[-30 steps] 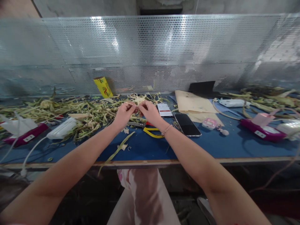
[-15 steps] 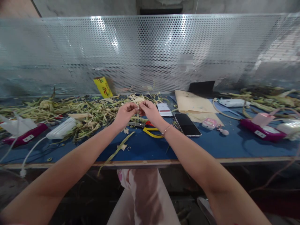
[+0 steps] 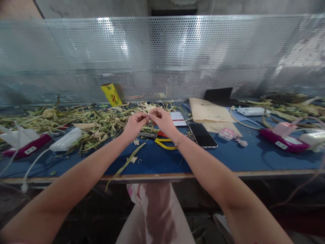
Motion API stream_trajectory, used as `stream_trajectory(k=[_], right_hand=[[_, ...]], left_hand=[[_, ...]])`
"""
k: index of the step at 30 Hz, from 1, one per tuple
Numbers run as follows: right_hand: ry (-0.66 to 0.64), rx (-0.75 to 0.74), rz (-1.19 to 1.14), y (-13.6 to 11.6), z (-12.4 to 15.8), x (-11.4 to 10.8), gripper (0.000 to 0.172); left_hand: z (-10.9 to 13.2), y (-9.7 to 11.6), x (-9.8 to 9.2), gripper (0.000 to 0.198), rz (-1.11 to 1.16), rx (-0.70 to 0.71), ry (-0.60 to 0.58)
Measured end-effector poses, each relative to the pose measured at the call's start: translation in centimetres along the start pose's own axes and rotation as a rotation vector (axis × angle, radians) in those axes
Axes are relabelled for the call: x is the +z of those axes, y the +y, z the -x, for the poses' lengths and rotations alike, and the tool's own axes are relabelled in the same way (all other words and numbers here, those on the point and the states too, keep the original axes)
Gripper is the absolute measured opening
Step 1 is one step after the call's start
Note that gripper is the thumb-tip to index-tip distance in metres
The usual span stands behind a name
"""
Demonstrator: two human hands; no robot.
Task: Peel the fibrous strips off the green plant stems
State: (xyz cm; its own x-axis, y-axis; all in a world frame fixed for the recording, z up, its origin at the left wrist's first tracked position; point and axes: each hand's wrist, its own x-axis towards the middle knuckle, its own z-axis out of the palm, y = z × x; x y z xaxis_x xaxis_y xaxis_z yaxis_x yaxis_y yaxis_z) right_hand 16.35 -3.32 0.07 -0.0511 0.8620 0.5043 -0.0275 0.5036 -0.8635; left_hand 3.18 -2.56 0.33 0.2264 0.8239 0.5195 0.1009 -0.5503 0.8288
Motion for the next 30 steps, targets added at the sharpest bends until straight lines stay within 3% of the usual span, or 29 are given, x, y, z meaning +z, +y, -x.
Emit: stream_trajectory(k=[17,30], right_hand=[[-0.005,0.204,-0.290,-0.60,0.20,0.22,0.034],[-0.023,0.150,-0.242,-0.44,0.24,0.33,0.030]], left_hand=[[-0.08,-0.59,0.36,0.012,0.235,-0.145,0.030],[0.12,-0.20,0.36,0.013,0.139,-0.042,0.053]])
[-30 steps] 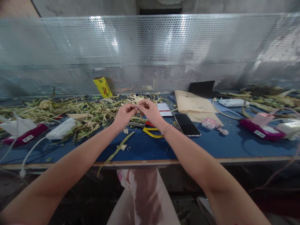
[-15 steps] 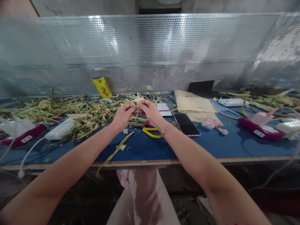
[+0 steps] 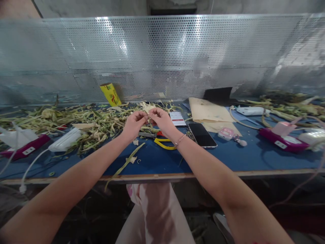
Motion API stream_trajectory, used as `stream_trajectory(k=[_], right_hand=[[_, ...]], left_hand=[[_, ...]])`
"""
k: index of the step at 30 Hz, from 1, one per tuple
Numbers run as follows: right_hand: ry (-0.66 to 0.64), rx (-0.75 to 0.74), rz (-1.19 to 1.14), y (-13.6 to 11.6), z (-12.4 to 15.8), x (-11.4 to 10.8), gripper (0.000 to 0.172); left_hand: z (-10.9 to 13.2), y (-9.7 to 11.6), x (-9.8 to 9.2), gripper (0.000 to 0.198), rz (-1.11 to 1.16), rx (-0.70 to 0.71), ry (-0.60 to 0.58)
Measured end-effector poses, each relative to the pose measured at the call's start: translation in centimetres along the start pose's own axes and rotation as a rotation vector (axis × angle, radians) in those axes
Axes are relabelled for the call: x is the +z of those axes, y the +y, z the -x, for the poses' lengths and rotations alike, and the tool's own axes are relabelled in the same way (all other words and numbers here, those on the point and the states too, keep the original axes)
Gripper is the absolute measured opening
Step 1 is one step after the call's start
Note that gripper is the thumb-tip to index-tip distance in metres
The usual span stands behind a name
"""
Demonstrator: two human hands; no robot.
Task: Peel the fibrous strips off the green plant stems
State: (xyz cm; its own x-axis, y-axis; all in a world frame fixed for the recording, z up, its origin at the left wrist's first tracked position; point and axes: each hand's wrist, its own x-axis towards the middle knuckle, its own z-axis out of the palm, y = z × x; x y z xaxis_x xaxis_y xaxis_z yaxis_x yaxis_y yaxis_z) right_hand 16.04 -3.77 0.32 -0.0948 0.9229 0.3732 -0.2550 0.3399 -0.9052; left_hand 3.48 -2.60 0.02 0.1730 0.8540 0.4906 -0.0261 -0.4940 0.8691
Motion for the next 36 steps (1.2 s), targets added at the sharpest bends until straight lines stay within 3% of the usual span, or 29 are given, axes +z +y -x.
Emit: stream_trajectory(k=[13,18,22,36], right_hand=[[-0.002,-0.095,0.158,-0.1,0.2,0.0,0.021],[0.015,-0.129,0.202,-0.1,0.2,0.0,0.018],[-0.006,-0.072,0.149,0.1,0.0,-0.1,0.018],[-0.080,-0.136,0.240,0.5,-0.2,-0.3,0.018]], left_hand=[[0.4,1.2,0.1,0.004,-0.029,0.018,-0.050],[0.2,0.6,-0.1,0.017,-0.019,-0.022,-0.016],[-0.2,-0.3,-0.2,0.021,0.028,-0.034,-0.012],[-0.1,0.1,0.2,0.013,0.162,-0.148,0.003]])
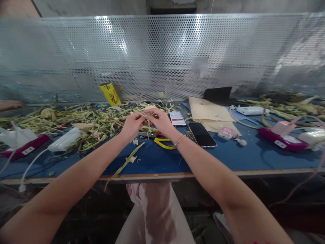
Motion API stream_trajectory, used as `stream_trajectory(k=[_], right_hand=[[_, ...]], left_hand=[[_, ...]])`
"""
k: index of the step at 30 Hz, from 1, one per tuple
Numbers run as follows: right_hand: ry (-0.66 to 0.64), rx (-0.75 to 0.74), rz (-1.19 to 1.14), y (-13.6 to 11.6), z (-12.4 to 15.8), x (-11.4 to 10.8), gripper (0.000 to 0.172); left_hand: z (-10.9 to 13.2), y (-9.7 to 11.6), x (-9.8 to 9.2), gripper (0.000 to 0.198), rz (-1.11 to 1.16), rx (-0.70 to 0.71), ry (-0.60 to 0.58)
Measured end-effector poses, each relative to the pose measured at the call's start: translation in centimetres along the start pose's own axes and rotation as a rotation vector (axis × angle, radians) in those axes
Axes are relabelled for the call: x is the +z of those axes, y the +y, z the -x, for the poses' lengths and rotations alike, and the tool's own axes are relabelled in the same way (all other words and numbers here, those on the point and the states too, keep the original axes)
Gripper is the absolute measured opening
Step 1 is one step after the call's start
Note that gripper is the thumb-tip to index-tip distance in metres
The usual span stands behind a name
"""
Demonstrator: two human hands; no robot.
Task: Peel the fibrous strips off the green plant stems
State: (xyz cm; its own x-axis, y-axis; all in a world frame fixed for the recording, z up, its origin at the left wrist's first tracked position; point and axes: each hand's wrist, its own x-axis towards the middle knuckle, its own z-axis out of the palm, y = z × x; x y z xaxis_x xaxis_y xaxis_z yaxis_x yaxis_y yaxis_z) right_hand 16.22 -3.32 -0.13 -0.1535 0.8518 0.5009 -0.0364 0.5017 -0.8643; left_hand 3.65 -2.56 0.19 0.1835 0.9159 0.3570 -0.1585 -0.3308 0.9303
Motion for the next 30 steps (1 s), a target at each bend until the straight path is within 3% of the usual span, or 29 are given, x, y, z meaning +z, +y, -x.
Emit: stream_trajectory(k=[6,13,18,24,30], right_hand=[[-0.003,0.017,0.046,0.0,0.0,0.0,0.022],[0.111,0.016,0.036,-0.2,0.0,-0.2,0.016],[0.194,0.038,0.034,-0.4,0.0,-0.2,0.019],[0.175,0.067,-0.007,-0.5,0.1,0.0,0.023],[0.130,0.082,-0.034,-0.5,0.1,-0.2,0.026]], left_hand=[[0.0,0.3,0.2,0.017,0.153,-0.081,0.054],[0.3,0.7,0.1,0.015,0.242,-0.149,-0.043],[0.4,0.6,0.2,0.022,0.177,-0.086,-0.025],[0.2,0.0,0.1,0.023,-0.065,0.075,-0.027],[0.0,-0.3,-0.1,0.024,-0.003,0.041,-0.060]])
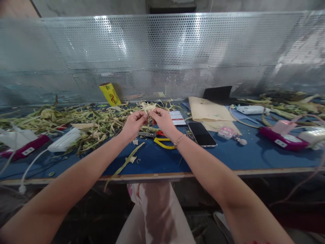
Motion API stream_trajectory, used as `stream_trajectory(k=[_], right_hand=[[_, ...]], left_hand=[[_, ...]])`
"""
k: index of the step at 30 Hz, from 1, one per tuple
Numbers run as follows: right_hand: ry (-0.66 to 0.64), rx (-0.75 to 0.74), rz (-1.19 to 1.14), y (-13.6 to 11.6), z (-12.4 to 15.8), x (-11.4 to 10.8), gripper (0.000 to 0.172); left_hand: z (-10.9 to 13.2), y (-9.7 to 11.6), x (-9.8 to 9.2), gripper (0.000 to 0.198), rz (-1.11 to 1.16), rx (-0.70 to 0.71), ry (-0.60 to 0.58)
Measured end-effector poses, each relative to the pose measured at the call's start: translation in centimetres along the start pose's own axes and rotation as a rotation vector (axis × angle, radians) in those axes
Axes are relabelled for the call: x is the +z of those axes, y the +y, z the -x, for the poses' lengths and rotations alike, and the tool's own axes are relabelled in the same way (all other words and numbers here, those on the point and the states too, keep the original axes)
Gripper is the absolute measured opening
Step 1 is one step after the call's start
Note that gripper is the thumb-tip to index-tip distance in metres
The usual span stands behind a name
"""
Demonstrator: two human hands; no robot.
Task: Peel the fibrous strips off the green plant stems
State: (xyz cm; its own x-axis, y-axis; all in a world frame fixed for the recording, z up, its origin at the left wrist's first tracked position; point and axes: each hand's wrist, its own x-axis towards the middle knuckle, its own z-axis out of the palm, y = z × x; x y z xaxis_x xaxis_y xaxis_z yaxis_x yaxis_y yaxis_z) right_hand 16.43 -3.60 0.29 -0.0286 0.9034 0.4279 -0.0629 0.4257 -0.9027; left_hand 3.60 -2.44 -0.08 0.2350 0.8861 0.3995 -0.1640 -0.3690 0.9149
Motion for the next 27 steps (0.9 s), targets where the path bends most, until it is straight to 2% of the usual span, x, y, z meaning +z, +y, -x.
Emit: stream_trajectory(k=[3,9,19,27], right_hand=[[-0.042,-0.016,0.021,-0.05,-0.05,-0.20,0.022],[-0.064,-0.076,0.203,-0.26,-0.09,-0.32,0.014],[-0.140,-0.036,0.278,0.12,-0.46,-0.54,0.019],[-0.231,-0.059,0.286,-0.12,-0.37,-0.65,0.022]], left_hand=[[-0.15,-0.21,-0.12,0.023,0.021,0.018,0.006],[-0.31,-0.34,-0.29,0.018,-0.009,0.025,0.040],[-0.11,0.21,-0.44,0.006,-0.258,0.151,0.046],[-0.38,-0.17,-0.57,0.009,-0.210,0.148,-0.003]])
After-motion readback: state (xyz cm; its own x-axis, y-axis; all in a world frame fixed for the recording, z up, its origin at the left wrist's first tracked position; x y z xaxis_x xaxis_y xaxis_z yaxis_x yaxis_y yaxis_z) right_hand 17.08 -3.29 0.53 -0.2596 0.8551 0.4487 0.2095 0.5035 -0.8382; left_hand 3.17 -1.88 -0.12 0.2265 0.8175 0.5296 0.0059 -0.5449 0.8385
